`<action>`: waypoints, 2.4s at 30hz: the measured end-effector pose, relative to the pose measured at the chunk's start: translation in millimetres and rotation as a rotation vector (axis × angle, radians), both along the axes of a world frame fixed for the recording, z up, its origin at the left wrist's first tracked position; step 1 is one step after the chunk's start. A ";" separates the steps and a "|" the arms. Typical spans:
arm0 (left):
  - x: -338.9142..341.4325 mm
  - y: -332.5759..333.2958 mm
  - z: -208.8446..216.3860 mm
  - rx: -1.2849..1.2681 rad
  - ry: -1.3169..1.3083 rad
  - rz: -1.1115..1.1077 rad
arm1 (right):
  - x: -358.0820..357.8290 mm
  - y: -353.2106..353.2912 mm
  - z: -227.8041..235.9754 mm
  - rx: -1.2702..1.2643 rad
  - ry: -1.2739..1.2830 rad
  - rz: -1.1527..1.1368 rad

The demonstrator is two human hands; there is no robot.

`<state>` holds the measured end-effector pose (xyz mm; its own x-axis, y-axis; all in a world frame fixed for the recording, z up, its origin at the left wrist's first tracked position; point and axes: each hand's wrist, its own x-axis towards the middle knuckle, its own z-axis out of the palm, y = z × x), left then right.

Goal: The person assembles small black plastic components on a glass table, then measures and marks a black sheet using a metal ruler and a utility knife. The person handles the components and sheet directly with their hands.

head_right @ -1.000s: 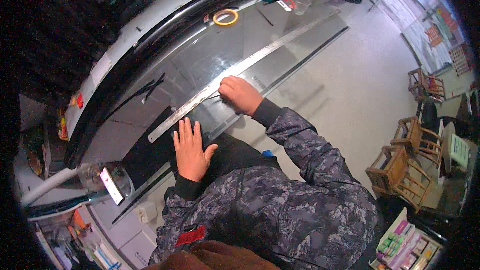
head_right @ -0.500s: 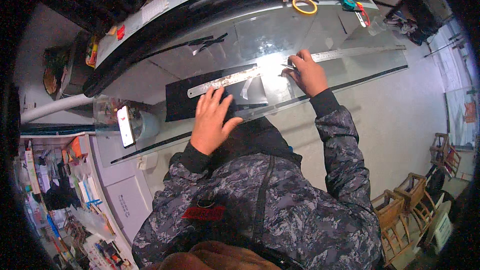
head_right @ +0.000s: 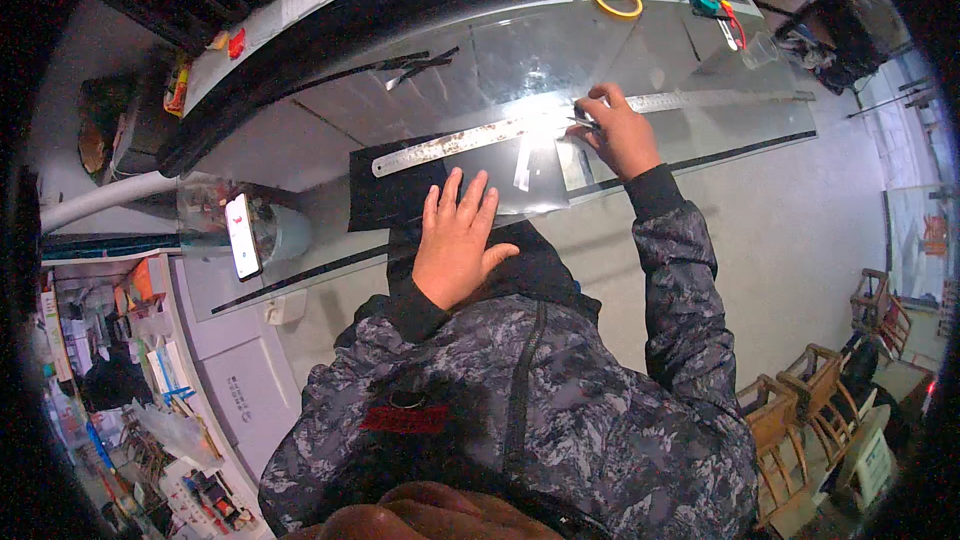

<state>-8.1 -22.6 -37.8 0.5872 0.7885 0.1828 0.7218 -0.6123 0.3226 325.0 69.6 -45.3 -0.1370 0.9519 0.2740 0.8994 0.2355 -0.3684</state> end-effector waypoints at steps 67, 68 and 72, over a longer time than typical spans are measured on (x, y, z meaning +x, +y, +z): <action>-16.1 39.9 -2.7 0.037 -0.143 0.073 | -31.3 0.7 -2.6 0.062 -0.128 -0.003; -16.0 40.4 -2.5 0.042 -0.143 0.066 | -30.9 5.5 -3.2 0.073 -0.126 0.007; -15.6 43.1 -1.2 0.041 -0.133 0.041 | -31.8 16.0 -2.2 0.089 -0.182 0.066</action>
<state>-23.7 20.5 -38.9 0.5233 0.8014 0.2897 0.6989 -0.5981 0.3921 293.2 85.7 -47.5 -0.2529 0.9123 0.3221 0.9307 0.3203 -0.1766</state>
